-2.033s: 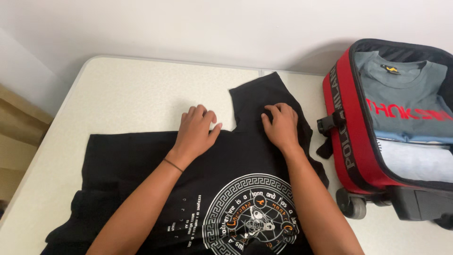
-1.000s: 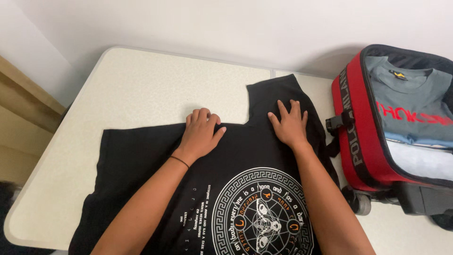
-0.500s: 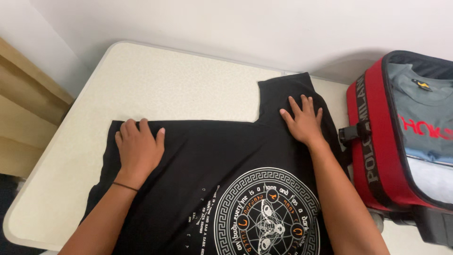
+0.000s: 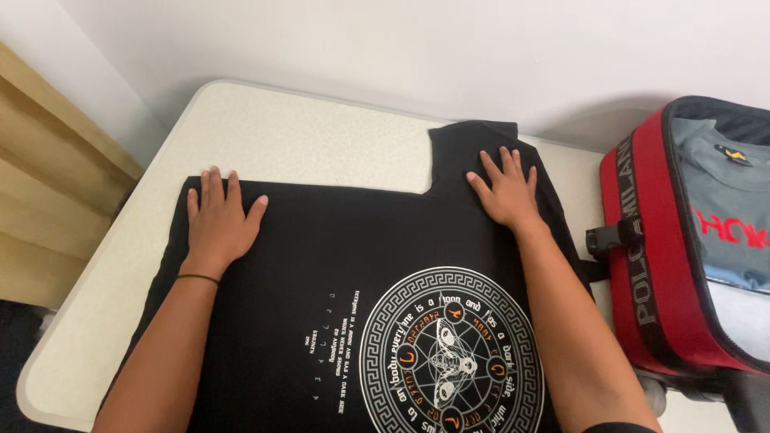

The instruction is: The person folds a grey t-shirt on a white table and places it into a red and black suitcase, then picks up a black t-shirt and begins folding it on the same surface.

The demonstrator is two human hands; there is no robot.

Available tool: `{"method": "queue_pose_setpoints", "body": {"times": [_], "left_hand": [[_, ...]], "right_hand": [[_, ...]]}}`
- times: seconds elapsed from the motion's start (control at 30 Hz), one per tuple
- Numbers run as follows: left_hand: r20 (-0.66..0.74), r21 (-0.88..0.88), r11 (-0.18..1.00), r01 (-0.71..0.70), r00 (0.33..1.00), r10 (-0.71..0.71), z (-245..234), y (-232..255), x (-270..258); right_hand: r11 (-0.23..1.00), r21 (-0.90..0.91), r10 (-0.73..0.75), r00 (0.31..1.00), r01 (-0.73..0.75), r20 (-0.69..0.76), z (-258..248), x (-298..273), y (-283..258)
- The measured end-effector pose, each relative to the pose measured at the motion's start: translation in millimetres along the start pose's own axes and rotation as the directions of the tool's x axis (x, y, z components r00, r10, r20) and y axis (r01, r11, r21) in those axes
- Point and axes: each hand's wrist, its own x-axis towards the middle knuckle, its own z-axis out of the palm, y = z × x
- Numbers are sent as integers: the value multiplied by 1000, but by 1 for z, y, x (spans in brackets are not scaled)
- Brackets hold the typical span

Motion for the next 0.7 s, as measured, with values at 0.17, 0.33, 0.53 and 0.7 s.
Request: {"method": "queue_pose_setpoints", "body": {"times": [0.17,0.33,0.53,0.7], "left_hand": [[23,-6,999,40,999,-40,-1,2,9],[-69,136,989,-58,995,68,-11,69,2],[-237,-243,818,-521,850,471,-13,214,-21],[-143,-237,826,-512,859,491,6,268,-20]], "right_hand": [[995,85,-49,995,56,-82,6,8,1],[1000,9,-1,981,3,-192,8,-15,0],[1000,15,-8,984,11,-177,4,-37,-2],[1000,9,11,989,-10,-150,7,-40,2]]}}
